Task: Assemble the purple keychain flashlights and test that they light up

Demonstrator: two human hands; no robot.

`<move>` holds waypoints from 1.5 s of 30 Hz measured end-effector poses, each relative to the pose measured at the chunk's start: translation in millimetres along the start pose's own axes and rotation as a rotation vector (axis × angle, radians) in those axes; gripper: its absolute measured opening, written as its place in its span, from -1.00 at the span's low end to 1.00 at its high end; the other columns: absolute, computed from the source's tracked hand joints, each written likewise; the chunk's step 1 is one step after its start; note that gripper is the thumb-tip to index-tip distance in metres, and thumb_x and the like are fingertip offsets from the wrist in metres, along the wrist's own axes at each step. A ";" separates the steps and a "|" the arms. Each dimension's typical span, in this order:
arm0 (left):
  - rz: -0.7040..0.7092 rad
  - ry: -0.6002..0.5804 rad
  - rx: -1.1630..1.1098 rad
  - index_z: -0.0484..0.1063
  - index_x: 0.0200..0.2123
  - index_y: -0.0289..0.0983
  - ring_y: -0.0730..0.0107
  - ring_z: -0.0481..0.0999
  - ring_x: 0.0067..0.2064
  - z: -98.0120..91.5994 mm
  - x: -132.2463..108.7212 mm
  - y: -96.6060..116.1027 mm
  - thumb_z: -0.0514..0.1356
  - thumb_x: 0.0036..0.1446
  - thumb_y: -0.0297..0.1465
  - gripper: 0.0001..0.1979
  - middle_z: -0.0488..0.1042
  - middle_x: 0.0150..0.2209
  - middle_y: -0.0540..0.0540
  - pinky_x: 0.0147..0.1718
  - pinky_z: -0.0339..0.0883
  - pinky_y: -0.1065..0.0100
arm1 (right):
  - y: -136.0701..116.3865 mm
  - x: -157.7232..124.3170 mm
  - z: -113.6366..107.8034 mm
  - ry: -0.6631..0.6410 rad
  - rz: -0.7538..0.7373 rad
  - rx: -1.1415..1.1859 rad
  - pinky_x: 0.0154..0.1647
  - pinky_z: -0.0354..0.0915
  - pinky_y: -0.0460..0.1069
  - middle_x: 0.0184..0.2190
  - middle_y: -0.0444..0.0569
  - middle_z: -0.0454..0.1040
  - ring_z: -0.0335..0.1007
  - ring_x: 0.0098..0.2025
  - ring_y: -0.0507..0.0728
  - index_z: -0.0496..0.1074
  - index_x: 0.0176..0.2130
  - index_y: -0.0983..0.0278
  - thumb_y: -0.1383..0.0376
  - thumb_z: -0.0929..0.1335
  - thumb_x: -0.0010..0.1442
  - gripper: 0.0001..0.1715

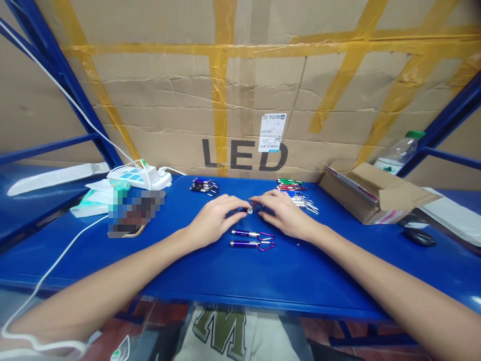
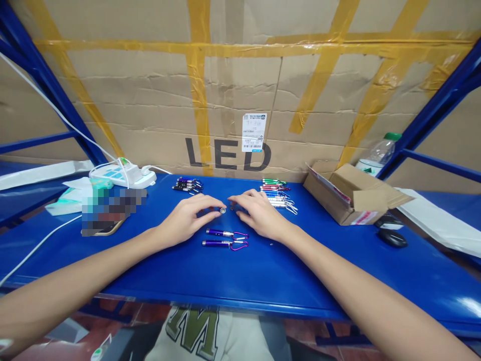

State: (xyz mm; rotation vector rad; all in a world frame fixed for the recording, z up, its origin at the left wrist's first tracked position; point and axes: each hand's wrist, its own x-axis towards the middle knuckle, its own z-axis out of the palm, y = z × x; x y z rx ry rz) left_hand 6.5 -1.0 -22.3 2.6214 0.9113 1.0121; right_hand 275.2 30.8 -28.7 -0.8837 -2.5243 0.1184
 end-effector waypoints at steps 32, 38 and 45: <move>-0.047 -0.131 -0.062 0.54 0.10 -0.16 0.18 0.59 0.10 -0.2 2.1 1.1 0.15 0.52 -0.34 -0.78 0.62 0.07 -0.13 0.15 0.41 0.17 | 1.6 -0.1 1.8 -0.009 0.000 0.027 0.10 0.39 0.31 -0.03 0.09 0.66 0.41 0.05 0.36 0.44 0.32 0.17 0.35 0.34 0.45 -0.50; -0.142 -0.118 -0.134 0.56 0.06 -0.20 0.24 0.60 -0.05 1.8 2.5 -0.2 0.23 0.46 -0.35 -0.81 0.64 -0.01 -0.10 0.03 0.43 0.23 | -8.8 1.6 -6.1 0.145 0.019 0.110 0.18 0.36 0.34 -0.02 0.05 0.65 0.39 0.07 0.35 0.40 0.34 0.13 0.30 0.35 0.46 -0.49; -0.204 -0.092 -0.235 0.57 0.02 -0.23 0.30 0.56 -0.17 4.7 3.9 2.1 0.26 0.42 -0.33 -0.82 0.64 -0.11 -0.07 -0.15 0.39 0.32 | -31.5 0.9 -11.5 0.197 -0.024 0.211 0.18 0.37 0.26 0.02 0.02 0.64 0.39 0.11 0.32 0.37 0.36 0.09 0.25 0.35 0.49 -0.50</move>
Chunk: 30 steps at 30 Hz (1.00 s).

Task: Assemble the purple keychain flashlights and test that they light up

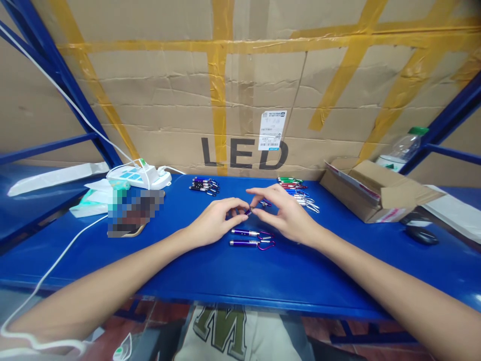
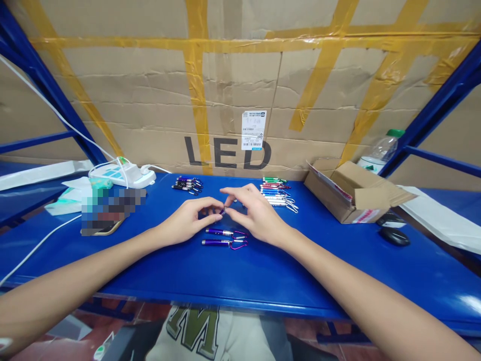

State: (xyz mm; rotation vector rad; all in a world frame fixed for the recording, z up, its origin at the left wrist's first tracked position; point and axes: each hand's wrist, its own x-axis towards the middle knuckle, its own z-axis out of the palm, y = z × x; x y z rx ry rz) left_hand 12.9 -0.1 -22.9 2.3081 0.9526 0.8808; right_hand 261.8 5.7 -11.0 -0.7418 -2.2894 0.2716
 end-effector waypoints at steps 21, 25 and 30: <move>0.123 0.059 0.112 0.57 -0.01 -0.21 0.24 0.61 -0.06 -0.2 -1.1 -1.4 0.26 0.45 -0.36 -0.87 0.67 -0.05 -0.07 0.02 0.41 0.24 | -0.1 -0.4 -0.6 0.068 -0.038 -0.008 0.17 0.38 0.25 -0.03 0.00 0.65 0.42 0.07 0.30 0.41 0.32 0.11 0.22 0.39 0.49 -0.54; 0.180 0.072 0.170 0.56 0.03 -0.20 0.22 0.60 0.03 -1.5 -2.2 0.5 0.23 0.48 -0.36 -0.85 0.67 0.00 -0.08 0.10 0.40 0.20 | 14.2 0.9 -1.2 0.135 0.017 -0.133 0.15 0.38 0.26 -0.01 0.06 0.65 0.45 0.05 0.30 0.48 0.23 0.18 0.24 0.33 0.53 -0.66; 0.193 0.065 0.185 0.56 0.04 -0.20 0.21 0.60 0.04 -1.4 -2.6 1.9 0.22 0.49 -0.36 -0.85 0.67 0.02 -0.09 0.12 0.40 0.17 | 39.2 -3.8 6.6 -0.133 0.041 -0.338 0.22 0.31 0.37 0.30 0.15 0.51 0.34 0.27 0.42 0.41 0.34 0.22 0.32 0.27 0.52 -0.53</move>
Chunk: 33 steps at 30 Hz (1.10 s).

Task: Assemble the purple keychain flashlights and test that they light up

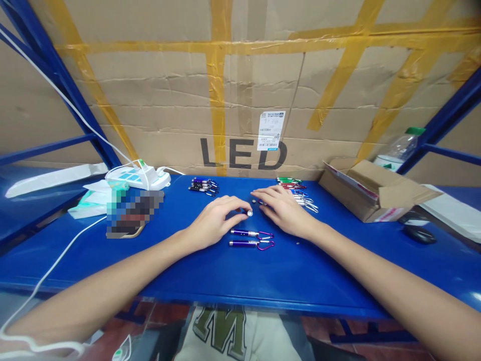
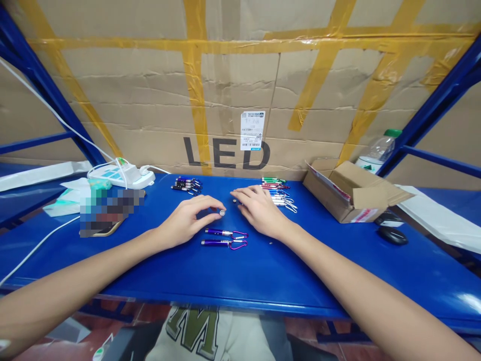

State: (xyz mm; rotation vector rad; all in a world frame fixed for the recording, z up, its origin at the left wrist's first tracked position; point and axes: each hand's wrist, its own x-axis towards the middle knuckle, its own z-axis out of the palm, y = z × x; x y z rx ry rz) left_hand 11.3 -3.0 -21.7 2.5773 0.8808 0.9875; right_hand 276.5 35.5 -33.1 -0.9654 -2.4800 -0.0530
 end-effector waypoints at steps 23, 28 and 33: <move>-0.176 -0.027 -0.127 0.58 -0.01 -0.19 0.30 0.61 -0.17 2.9 1.5 -1.8 0.30 0.40 -0.34 -0.85 0.68 -0.08 -0.04 -0.14 0.43 0.28 | -7.2 -0.8 -1.3 -0.113 0.005 0.072 0.15 0.05 0.23 -0.03 0.03 0.67 0.42 0.06 0.30 0.51 -0.02 0.15 0.32 0.31 0.48 -0.81; -0.152 -0.031 -0.101 0.58 0.00 -0.19 0.28 0.62 -0.14 3.0 0.5 -3.1 0.28 0.42 -0.34 -0.85 0.69 -0.06 -0.06 -0.10 0.44 0.25 | -12.3 -0.1 -4.8 -0.061 0.043 0.144 0.17 0.16 0.27 -0.03 0.02 0.67 0.43 0.03 0.32 0.39 0.27 0.13 0.32 0.34 0.46 -0.57; -0.109 -0.013 0.011 0.59 0.01 -0.19 0.23 0.59 -0.12 3.5 -0.7 -5.1 0.29 0.42 -0.34 -0.84 0.68 -0.08 -0.08 -0.04 0.42 0.19 | -27.1 1.4 -14.2 0.105 0.046 0.283 0.16 0.28 0.24 -0.02 0.00 0.66 0.46 0.04 0.30 0.38 0.32 0.07 0.27 0.35 0.48 -0.53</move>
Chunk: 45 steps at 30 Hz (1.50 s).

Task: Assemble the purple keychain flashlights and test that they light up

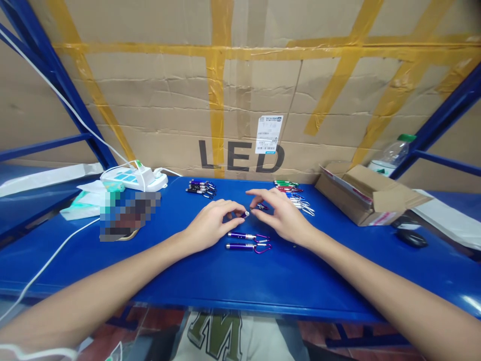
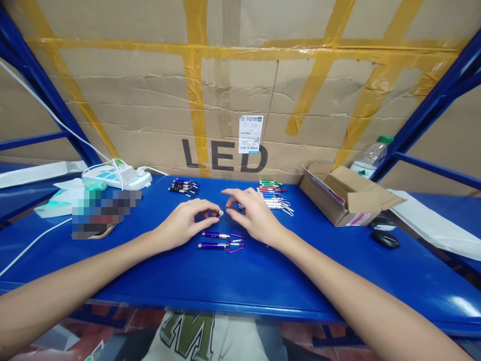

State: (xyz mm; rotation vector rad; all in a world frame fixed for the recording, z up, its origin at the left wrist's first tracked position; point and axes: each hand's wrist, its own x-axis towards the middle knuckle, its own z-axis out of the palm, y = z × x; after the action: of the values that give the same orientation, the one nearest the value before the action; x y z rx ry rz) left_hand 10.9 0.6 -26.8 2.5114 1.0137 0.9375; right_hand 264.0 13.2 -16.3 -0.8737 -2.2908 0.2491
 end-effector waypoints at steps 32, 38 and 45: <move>-0.031 0.080 -0.085 0.59 -0.05 -0.21 0.31 0.56 -0.24 -0.4 -1.8 5.5 0.32 0.39 -0.30 -0.85 0.65 -0.20 -0.04 -0.20 0.39 0.30 | -18.0 -2.9 -1.7 0.045 -0.139 0.058 0.12 0.41 0.25 -0.01 0.02 0.62 0.42 0.07 0.30 0.41 0.27 0.10 0.29 0.35 0.50 -0.61; 0.029 0.070 0.017 0.56 -0.10 -0.23 0.30 0.51 -0.26 -0.2 -3.6 4.4 0.26 0.44 -0.24 -0.82 0.58 -0.30 -0.03 -0.18 0.35 0.27 | -24.5 -1.0 -1.4 0.002 -0.187 0.017 0.09 0.41 0.21 0.01 0.04 0.61 0.45 0.04 0.27 0.42 0.23 0.12 0.30 0.30 0.53 -0.67; 0.058 0.079 0.018 0.56 -0.02 -0.19 0.29 0.54 -0.21 -5.7 0.0 3.9 0.25 0.46 -0.27 -0.84 0.65 -0.14 -0.06 -0.14 0.37 0.26 | -14.1 1.1 -6.6 0.137 -0.147 0.014 0.11 0.38 0.22 -0.06 0.03 0.62 0.44 0.04 0.29 0.45 0.18 0.13 0.32 0.31 0.51 -0.69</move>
State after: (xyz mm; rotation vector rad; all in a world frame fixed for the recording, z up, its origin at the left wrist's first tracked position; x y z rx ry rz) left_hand 9.2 -2.2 -20.7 2.5496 0.9812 1.0567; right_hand 260.4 2.9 -5.3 -0.6892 -2.2102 0.1360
